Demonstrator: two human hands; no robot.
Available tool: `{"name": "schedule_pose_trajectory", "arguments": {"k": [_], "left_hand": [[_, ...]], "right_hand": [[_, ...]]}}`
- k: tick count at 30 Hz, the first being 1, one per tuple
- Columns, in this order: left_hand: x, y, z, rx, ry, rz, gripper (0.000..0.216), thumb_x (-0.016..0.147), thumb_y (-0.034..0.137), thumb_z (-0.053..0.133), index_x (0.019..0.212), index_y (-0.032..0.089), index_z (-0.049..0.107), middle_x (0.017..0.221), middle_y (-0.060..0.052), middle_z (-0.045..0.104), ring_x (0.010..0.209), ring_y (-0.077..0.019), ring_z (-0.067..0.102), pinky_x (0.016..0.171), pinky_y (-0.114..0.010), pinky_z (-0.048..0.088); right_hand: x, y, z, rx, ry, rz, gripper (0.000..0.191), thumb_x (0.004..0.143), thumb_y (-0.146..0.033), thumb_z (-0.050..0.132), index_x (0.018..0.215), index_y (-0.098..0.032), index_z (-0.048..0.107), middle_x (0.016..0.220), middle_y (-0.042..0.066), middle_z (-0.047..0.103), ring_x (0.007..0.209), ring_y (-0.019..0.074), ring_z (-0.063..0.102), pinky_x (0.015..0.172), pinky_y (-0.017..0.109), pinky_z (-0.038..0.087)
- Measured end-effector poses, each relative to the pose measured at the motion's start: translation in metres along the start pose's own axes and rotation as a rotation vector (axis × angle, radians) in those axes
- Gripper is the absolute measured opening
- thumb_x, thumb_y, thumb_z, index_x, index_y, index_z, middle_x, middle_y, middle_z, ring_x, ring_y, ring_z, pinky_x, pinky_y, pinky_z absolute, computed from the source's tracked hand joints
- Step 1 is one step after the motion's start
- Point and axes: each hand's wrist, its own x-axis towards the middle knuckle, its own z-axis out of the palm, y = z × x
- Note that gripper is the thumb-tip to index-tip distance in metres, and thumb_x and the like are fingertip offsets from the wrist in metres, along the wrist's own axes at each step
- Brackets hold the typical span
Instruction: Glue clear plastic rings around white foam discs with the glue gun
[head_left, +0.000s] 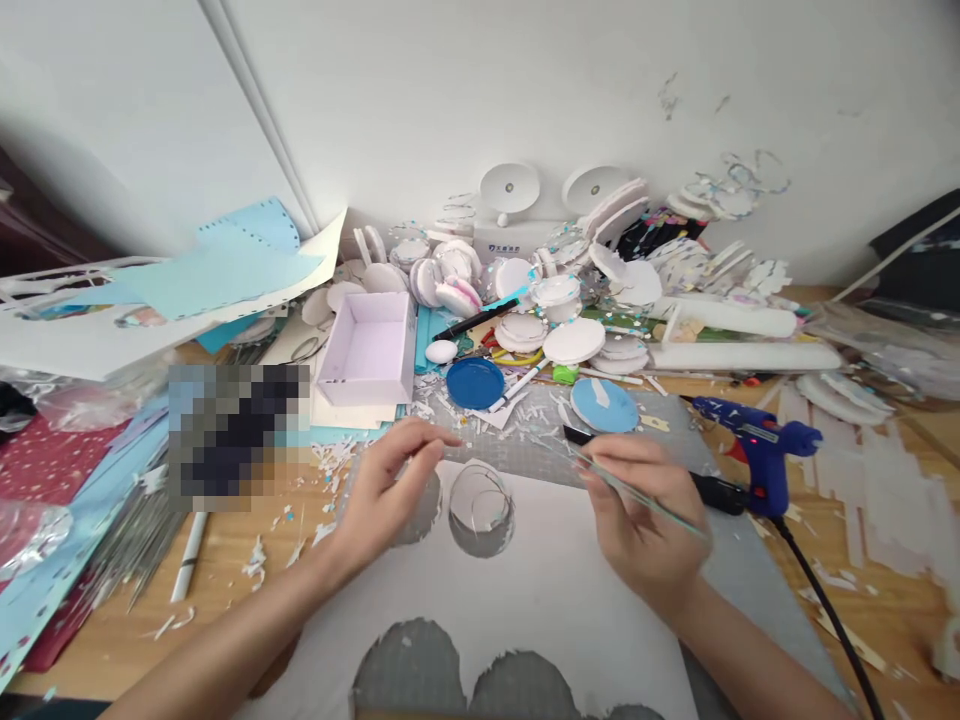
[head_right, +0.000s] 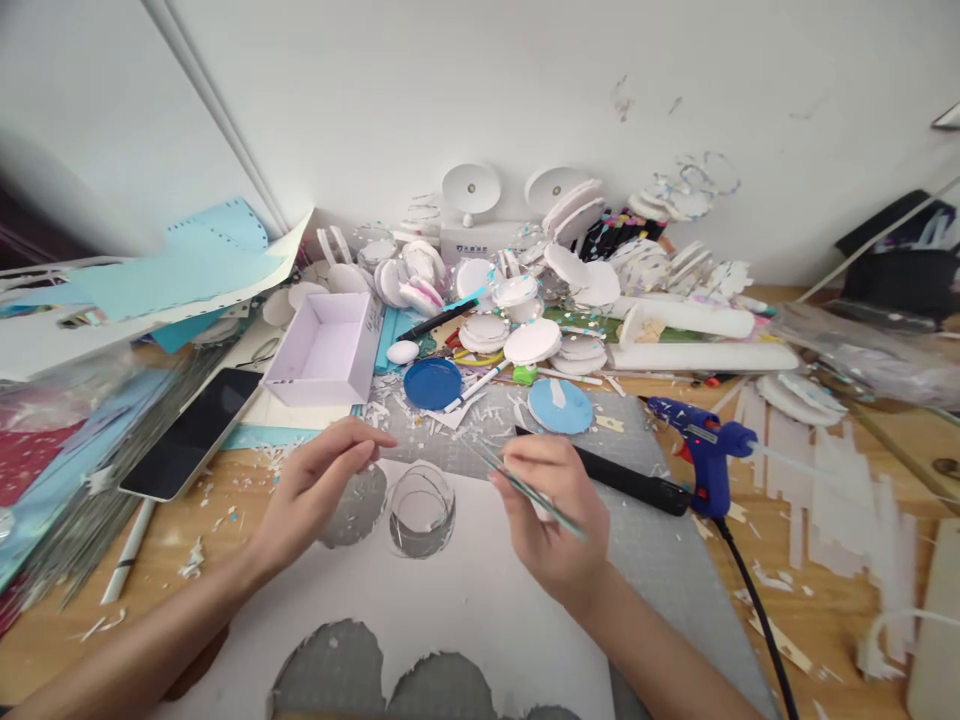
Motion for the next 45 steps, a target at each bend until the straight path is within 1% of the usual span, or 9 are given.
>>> {"name": "schedule_pose_trajectory", "arguments": {"k": [3,6,8,11,16,19,25,30,45], "left_hand": [[0.008,-0.024,0.001,0.062,-0.049,-0.073,0.024,0.091,0.024,0.046,0.089,0.015,0.068,0.088,-0.006,0.064,0.081,-0.0182,0.059,0.073,-0.028,0.044],[0.009,-0.036,0.004,0.139,-0.182,-0.018,0.023,0.092,0.026,0.048,0.096,0.016,0.068,0.091,-0.006,0.064,0.084,-0.0183,0.059,0.076,-0.029,0.045],[0.009,-0.038,0.005,0.182,-0.256,0.055,0.021,0.093,0.026,0.049,0.100,0.017,0.067,0.095,-0.006,0.064,0.089,-0.0183,0.059,0.081,-0.030,0.044],[0.007,-0.039,0.004,0.242,-0.314,0.133,0.019,0.091,0.024,0.054,0.105,0.018,0.066,0.099,-0.006,0.063,0.095,-0.0185,0.057,0.086,-0.031,0.043],[0.004,-0.038,0.006,0.304,-0.328,0.150,0.019,0.085,0.025,0.065,0.103,0.019,0.065,0.099,-0.005,0.062,0.094,-0.0204,0.054,0.085,-0.033,0.043],[0.000,-0.036,0.008,0.234,-0.333,0.087,0.015,0.084,0.023,0.065,0.099,0.020,0.063,0.096,-0.003,0.062,0.092,-0.0193,0.053,0.083,-0.033,0.042],[-0.007,-0.024,0.011,-0.284,-0.359,-0.237,0.013,0.087,0.027,0.060,0.092,0.019,0.051,0.086,0.000,0.053,0.074,-0.0118,0.050,0.064,-0.024,0.042],[-0.007,-0.016,0.015,-0.539,-0.425,-0.380,0.020,0.083,0.024,0.066,0.089,0.016,0.048,0.081,0.001,0.052,0.067,-0.0078,0.044,0.056,-0.018,0.037],[-0.007,-0.012,0.015,-0.645,-0.474,-0.424,0.023,0.081,0.025,0.068,0.088,0.016,0.048,0.078,0.001,0.050,0.062,-0.0073,0.041,0.046,-0.015,0.035]], "right_hand": [[-0.010,0.012,0.008,0.153,0.018,0.282,0.016,0.083,-0.008,0.059,0.091,-0.022,0.058,0.093,0.006,0.060,0.089,0.0196,0.062,0.070,0.035,0.054],[-0.013,0.012,0.012,0.322,0.024,0.548,0.006,0.088,-0.017,0.056,0.086,-0.022,0.055,0.091,0.003,0.059,0.078,0.0153,0.064,0.066,0.031,0.054],[-0.013,0.009,0.013,0.387,0.033,0.666,0.004,0.090,-0.020,0.055,0.086,-0.021,0.054,0.090,0.002,0.057,0.069,0.0113,0.063,0.064,0.028,0.054],[-0.012,0.006,0.015,0.440,0.008,0.746,0.006,0.090,-0.022,0.055,0.085,-0.021,0.055,0.089,0.000,0.056,0.066,0.0091,0.062,0.063,0.026,0.054],[-0.012,0.003,0.019,0.497,-0.047,0.729,0.007,0.092,-0.020,0.053,0.085,-0.020,0.053,0.088,0.000,0.056,0.068,0.0082,0.062,0.065,0.025,0.053],[-0.013,-0.002,0.019,0.524,-0.069,0.698,0.010,0.093,-0.017,0.051,0.084,-0.021,0.050,0.087,-0.001,0.057,0.069,0.0074,0.060,0.067,0.024,0.051],[-0.013,-0.010,0.015,0.557,-0.074,0.647,0.011,0.094,-0.015,0.049,0.085,-0.021,0.048,0.085,-0.002,0.058,0.068,0.0076,0.060,0.066,0.025,0.050],[-0.013,-0.011,0.014,0.560,-0.068,0.620,0.010,0.093,-0.013,0.049,0.087,-0.021,0.050,0.085,-0.002,0.058,0.068,0.0079,0.060,0.066,0.026,0.050],[-0.014,-0.015,0.013,0.501,-0.125,0.593,0.013,0.091,-0.011,0.050,0.086,-0.022,0.053,0.079,-0.002,0.056,0.075,0.0104,0.061,0.067,0.027,0.051]]}}
